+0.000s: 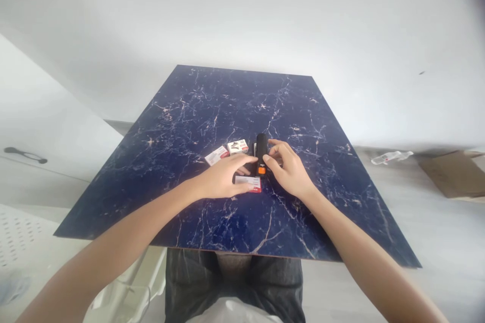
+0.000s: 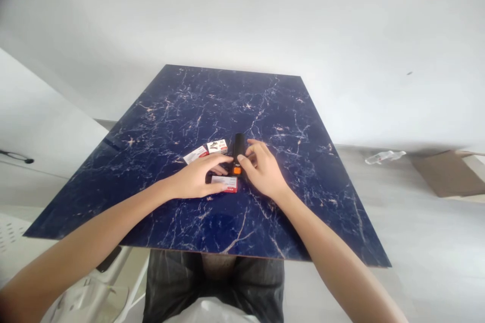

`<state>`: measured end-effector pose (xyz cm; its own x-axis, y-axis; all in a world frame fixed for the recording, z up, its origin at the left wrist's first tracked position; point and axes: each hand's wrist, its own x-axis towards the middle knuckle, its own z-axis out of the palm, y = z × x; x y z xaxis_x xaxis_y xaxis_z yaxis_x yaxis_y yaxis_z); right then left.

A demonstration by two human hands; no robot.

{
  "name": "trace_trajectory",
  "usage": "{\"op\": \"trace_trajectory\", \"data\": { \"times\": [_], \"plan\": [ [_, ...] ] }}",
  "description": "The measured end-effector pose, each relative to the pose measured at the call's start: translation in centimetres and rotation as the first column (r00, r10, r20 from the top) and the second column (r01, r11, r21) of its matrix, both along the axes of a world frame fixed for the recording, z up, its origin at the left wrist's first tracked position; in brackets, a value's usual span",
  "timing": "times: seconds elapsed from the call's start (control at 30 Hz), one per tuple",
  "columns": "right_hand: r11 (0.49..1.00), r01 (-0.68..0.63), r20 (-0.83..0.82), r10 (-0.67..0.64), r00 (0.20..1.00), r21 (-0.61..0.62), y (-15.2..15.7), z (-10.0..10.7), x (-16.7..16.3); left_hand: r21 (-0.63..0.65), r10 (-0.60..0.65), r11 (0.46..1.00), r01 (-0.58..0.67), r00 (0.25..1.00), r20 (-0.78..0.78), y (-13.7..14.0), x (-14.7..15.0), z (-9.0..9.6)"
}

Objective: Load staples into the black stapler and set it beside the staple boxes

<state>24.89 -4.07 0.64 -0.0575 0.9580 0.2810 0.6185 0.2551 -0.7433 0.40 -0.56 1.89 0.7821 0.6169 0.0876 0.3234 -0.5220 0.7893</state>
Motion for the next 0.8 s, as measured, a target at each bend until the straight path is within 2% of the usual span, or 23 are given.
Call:
{"op": "trace_trajectory", "data": {
  "times": [0.17,0.4,0.47,0.53,0.6,0.73,0.8],
  "plan": [
    [0.997,-0.031,0.019,0.032,0.999,-0.077,-0.4,0.3,0.0,0.171,-0.105,0.974,0.148,0.966,-0.238,0.4,-0.9,1.3],
    [0.99,-0.05,-0.059,0.042,0.997,-0.133,-0.6,0.3,-0.2,0.197,-0.01,0.976,0.092,0.922,-0.386,0.4,-1.8,1.8],
    [0.988,-0.063,-0.103,0.049,0.993,-0.142,-0.6,0.3,-0.2,0.248,0.06,0.967,0.055,0.899,-0.434,0.0,-1.4,1.7],
    [0.984,-0.081,-0.135,0.059,0.989,-0.157,-0.6,0.4,-0.1,0.326,0.162,0.945,-0.011,0.884,-0.439,-0.3,-0.9,1.6],
    [0.98,-0.098,-0.163,0.07,0.984,-0.171,-0.7,0.5,-0.2,0.361,0.187,0.932,-0.029,0.892,-0.412,-0.4,-0.4,1.4],
    [0.973,-0.112,-0.198,0.071,0.978,-0.203,-1.0,0.9,-0.4,0.275,0.04,0.959,0.069,0.928,-0.371,-0.2,-0.5,1.2],
    [0.97,-0.118,-0.193,0.077,0.978,-0.213,-1.2,1.1,-0.4,0.255,0.022,0.964,0.072,0.938,-0.345,0.0,-0.7,1.1]
  ]
}}
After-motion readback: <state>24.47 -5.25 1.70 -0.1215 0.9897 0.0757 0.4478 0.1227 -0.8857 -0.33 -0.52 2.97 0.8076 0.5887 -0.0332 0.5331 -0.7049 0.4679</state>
